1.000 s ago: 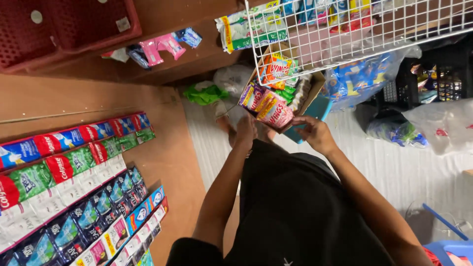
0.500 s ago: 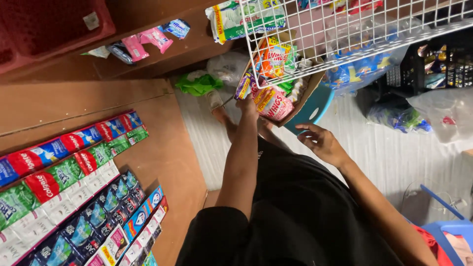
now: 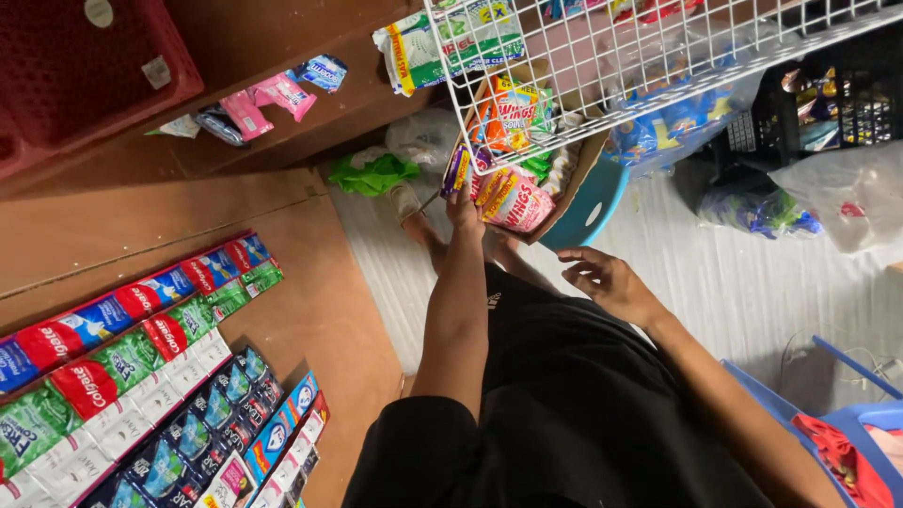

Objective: The person picks up packets of detergent from a bin and places them onto a shelf in a retail environment.

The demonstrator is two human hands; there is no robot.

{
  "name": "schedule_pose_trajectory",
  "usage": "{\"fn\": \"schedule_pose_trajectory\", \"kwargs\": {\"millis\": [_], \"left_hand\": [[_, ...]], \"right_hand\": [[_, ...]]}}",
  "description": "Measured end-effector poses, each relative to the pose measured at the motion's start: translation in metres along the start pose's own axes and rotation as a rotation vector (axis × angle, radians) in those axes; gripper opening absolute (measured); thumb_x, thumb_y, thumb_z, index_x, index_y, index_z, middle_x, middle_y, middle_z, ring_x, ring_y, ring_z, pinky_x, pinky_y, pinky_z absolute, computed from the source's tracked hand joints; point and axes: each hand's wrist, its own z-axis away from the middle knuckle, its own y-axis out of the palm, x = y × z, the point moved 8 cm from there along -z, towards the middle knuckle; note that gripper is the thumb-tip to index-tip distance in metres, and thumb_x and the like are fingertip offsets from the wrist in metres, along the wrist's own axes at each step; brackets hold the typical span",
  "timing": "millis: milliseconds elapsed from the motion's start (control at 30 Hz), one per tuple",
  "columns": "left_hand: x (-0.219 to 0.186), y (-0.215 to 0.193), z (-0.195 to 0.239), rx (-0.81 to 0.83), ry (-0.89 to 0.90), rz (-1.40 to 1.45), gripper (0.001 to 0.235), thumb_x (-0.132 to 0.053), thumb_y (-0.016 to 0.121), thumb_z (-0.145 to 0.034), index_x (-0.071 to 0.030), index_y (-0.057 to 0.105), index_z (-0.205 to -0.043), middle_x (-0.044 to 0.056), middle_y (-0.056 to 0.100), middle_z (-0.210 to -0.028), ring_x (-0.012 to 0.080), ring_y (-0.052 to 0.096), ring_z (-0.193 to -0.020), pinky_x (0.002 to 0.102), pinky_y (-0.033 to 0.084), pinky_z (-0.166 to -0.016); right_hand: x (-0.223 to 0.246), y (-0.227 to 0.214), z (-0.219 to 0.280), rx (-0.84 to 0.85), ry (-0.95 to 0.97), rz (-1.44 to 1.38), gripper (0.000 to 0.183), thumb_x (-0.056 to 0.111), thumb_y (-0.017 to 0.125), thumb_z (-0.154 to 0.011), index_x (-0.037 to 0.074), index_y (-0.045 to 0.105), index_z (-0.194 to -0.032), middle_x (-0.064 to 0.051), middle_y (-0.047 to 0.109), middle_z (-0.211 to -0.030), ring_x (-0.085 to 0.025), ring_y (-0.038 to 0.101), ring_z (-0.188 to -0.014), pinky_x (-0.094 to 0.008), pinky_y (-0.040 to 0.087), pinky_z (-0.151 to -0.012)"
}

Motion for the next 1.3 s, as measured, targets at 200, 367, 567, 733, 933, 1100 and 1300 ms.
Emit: {"fn": "schedule_pose_trajectory", "kwargs": {"millis": [200, 367, 567, 733, 933, 1100, 1300], "left_hand": [[-0.016, 0.014, 0.002, 0.241, 0.260, -0.128, 0.048, -0.030, 0.072, -0.095, -0.003, 0.059, -0.133, 0.005, 0.064, -0.129, 0.0192, 0.059, -0.115, 0.036, 0.048, -0.099], [-0.027, 0.029, 0.016, 0.252, 0.346, -0.422, 0.042, -0.031, 0.064, -0.101, 0.001, 0.062, -0.128, 0.008, 0.065, -0.123, 0.0192, 0.060, -0.109, 0.034, 0.048, -0.096], [-0.080, 0.060, 0.121, 0.434, 0.507, -0.396, 0.030, -0.030, 0.061, -0.105, -0.001, 0.060, -0.112, 0.009, 0.062, -0.102, 0.0188, 0.055, -0.094, 0.035, 0.047, -0.087], [-0.133, 0.087, 0.239, 0.605, 0.746, -0.512, 0.027, -0.028, 0.054, -0.109, -0.003, 0.058, -0.115, 0.007, 0.062, -0.105, 0.0167, 0.056, -0.097, 0.032, 0.048, -0.088], [-0.150, 0.114, 0.339, 0.757, 0.627, -0.500, 0.023, -0.019, 0.057, -0.106, -0.003, 0.059, -0.121, 0.001, 0.061, -0.101, 0.0099, 0.054, -0.089, 0.027, 0.048, -0.076], [-0.121, 0.114, 0.373, 0.873, 0.505, -0.566, 0.013, -0.014, 0.060, -0.106, -0.003, 0.061, -0.112, 0.002, 0.053, -0.086, 0.0100, 0.044, -0.074, 0.025, 0.036, -0.063], [-0.195, 0.136, 0.491, 1.048, 1.362, -0.732, 0.013, -0.010, 0.068, -0.093, -0.005, 0.060, -0.102, 0.012, 0.062, -0.107, 0.0299, 0.058, -0.104, 0.041, 0.046, -0.091]], "right_hand": [[0.005, 0.004, 0.005, 0.021, -0.059, -0.084, 0.040, 0.004, 0.062, -0.095, 0.005, 0.060, -0.135, -0.004, 0.070, -0.122, -0.012, 0.070, -0.105, -0.030, 0.058, -0.090], [0.002, 0.001, 0.009, 0.022, -0.076, -0.074, 0.039, 0.005, 0.061, -0.096, 0.005, 0.061, -0.135, -0.005, 0.071, -0.118, -0.012, 0.070, -0.106, -0.030, 0.058, -0.090], [-0.010, -0.016, 0.012, -0.004, -0.111, -0.102, 0.040, 0.010, 0.063, -0.096, 0.005, 0.061, -0.136, -0.006, 0.071, -0.116, -0.012, 0.068, -0.102, -0.031, 0.055, -0.089], [-0.038, -0.026, -0.001, -0.056, -0.188, -0.128, 0.039, 0.016, 0.064, -0.098, 0.003, 0.063, -0.134, -0.005, 0.072, -0.115, -0.011, 0.066, -0.102, -0.031, 0.055, -0.089], [-0.001, -0.033, -0.002, -0.218, -0.172, -0.136, 0.047, 0.024, 0.067, -0.098, 0.006, 0.060, -0.141, -0.009, 0.063, -0.123, -0.013, 0.062, -0.107, -0.031, 0.053, -0.088], [0.019, -0.044, 0.001, -0.249, -0.618, -0.372, 0.053, 0.022, 0.074, -0.096, 0.000, 0.053, -0.140, -0.009, 0.061, -0.133, -0.017, 0.056, -0.121, -0.036, 0.044, -0.107], [0.017, -0.060, 0.005, 0.006, -0.434, -0.906, 0.049, 0.038, 0.062, -0.094, 0.003, 0.066, -0.129, -0.005, 0.075, -0.117, -0.015, 0.068, -0.109, -0.034, 0.052, -0.100]]}}
